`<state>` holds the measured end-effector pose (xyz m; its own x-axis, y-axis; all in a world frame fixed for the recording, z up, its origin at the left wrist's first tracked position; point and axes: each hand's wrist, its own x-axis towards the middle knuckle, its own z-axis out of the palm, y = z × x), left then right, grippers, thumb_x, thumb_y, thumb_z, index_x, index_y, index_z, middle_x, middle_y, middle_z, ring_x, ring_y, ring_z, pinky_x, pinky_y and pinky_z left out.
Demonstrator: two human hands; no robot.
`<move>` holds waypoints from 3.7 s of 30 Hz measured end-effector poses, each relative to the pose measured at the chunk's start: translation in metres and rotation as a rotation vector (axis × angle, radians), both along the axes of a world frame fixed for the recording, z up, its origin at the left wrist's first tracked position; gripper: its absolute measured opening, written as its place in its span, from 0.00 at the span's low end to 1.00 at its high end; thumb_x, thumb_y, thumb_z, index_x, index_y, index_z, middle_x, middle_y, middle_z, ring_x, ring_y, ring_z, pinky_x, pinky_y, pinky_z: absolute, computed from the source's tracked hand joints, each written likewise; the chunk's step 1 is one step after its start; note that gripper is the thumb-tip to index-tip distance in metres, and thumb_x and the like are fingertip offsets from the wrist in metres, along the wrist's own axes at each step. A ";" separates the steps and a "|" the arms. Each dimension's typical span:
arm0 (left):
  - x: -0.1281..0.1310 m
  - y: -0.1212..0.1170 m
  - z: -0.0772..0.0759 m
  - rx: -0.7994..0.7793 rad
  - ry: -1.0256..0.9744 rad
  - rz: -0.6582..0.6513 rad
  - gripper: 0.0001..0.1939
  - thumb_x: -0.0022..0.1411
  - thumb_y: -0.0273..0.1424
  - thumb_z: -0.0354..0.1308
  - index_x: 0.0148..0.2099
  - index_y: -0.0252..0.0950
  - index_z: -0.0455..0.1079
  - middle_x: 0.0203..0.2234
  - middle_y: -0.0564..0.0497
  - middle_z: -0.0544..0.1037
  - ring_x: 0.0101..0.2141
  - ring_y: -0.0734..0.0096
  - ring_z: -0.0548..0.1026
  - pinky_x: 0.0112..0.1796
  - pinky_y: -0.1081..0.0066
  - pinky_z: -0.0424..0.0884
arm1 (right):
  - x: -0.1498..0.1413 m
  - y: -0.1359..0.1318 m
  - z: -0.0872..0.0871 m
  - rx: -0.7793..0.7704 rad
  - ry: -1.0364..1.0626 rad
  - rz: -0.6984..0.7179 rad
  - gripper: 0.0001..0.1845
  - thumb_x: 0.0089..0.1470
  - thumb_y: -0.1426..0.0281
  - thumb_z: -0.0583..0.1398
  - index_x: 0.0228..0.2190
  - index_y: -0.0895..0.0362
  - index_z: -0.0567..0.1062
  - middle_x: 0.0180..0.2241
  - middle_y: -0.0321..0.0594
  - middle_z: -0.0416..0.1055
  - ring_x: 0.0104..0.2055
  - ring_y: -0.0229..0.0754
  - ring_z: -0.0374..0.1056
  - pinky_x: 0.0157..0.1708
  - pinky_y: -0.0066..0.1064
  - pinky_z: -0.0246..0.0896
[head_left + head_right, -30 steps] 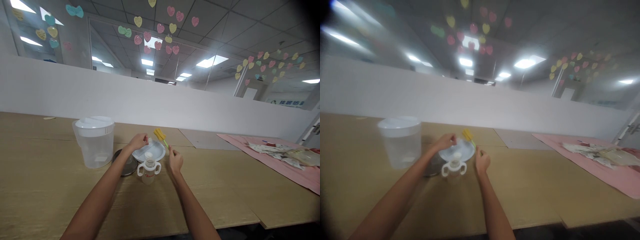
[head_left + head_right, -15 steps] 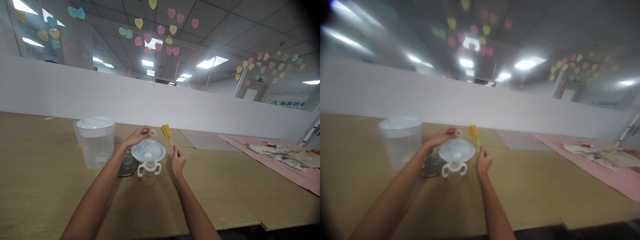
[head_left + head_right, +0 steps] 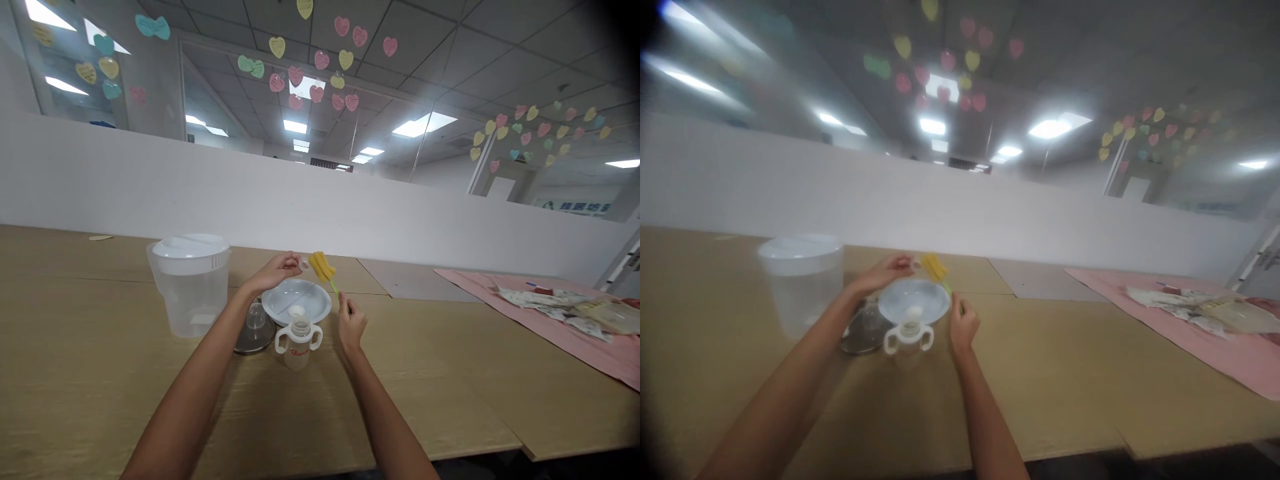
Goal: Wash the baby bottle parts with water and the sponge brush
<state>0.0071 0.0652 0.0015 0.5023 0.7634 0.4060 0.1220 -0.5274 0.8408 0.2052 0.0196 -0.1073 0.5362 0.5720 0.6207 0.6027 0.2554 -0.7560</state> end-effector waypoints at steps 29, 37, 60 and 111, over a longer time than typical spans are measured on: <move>-0.001 -0.014 0.015 0.419 0.385 0.408 0.13 0.50 0.30 0.52 0.38 0.34 0.71 0.28 0.51 0.74 0.30 0.72 0.71 0.33 0.74 0.65 | 0.004 0.001 0.000 -0.051 -0.060 -0.129 0.31 0.52 0.48 0.44 0.14 0.59 0.63 0.14 0.32 0.55 0.20 0.32 0.44 0.23 0.25 0.40; -0.005 -0.007 0.012 0.488 0.371 0.363 0.12 0.50 0.26 0.51 0.36 0.37 0.73 0.33 0.51 0.74 0.32 0.73 0.70 0.36 0.72 0.66 | 0.002 0.003 -0.004 -0.091 -0.108 -0.125 0.32 0.52 0.47 0.44 0.15 0.60 0.67 0.14 0.33 0.56 0.20 0.32 0.44 0.22 0.25 0.39; -0.007 -0.008 0.015 0.444 0.261 0.282 0.11 0.48 0.24 0.50 0.28 0.35 0.74 0.28 0.52 0.77 0.30 0.73 0.72 0.34 0.75 0.68 | 0.000 0.004 -0.006 -0.110 -0.203 -0.102 0.30 0.51 0.48 0.46 0.13 0.58 0.63 0.12 0.31 0.53 0.19 0.32 0.42 0.21 0.26 0.38; -0.008 -0.033 0.031 0.325 0.455 0.587 0.15 0.49 0.41 0.54 0.29 0.35 0.74 0.22 0.49 0.76 0.25 0.68 0.71 0.24 0.73 0.60 | -0.002 0.000 -0.005 0.201 -0.190 -0.063 0.23 0.55 0.57 0.48 0.19 0.60 0.67 0.18 0.33 0.58 0.21 0.32 0.52 0.25 0.24 0.46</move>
<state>-0.0006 0.0323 0.0321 0.2262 0.8327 0.5054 0.7479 -0.4809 0.4575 0.2034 0.0191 -0.1121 0.4298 0.3967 0.8111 0.7480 0.3467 -0.5659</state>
